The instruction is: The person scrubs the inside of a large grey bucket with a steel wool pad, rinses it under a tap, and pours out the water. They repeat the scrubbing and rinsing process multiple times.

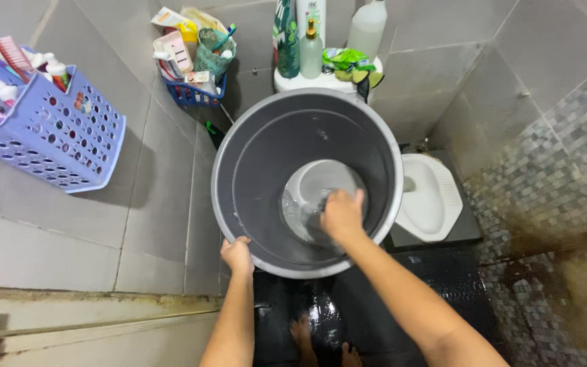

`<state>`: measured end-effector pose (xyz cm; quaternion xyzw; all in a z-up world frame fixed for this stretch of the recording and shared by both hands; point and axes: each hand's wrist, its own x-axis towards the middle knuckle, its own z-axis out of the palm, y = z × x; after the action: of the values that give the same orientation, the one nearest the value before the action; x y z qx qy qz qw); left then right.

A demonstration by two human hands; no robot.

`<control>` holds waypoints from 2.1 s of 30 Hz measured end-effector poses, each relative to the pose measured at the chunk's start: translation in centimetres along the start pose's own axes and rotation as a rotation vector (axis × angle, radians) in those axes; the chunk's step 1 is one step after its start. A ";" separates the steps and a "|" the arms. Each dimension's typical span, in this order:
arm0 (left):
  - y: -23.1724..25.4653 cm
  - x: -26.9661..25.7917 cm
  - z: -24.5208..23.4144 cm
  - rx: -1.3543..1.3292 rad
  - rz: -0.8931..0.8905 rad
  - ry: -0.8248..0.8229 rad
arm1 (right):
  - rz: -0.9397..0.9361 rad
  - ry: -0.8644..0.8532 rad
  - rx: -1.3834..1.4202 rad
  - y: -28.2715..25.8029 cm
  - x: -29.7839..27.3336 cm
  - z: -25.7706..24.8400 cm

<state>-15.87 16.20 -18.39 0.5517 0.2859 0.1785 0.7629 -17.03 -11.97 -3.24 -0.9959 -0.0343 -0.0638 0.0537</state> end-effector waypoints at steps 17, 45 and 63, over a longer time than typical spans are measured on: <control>1.7 -0.1 5.6 0.232 -0.002 -0.072 | 0.532 0.467 0.067 13.0 -2.8 -0.8; -0.5 -1.9 2.7 -0.011 -0.159 -0.031 | 0.539 0.556 0.483 11.0 2.4 -9.9; -4.9 -2.7 5.6 0.718 0.021 -0.407 | 0.270 0.700 0.272 18.2 1.8 -8.5</control>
<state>-14.63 8.79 -21.12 0.8096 0.1676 -0.0376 0.5613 -14.95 -30.89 3.48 -0.8934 0.1092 -0.3864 0.2016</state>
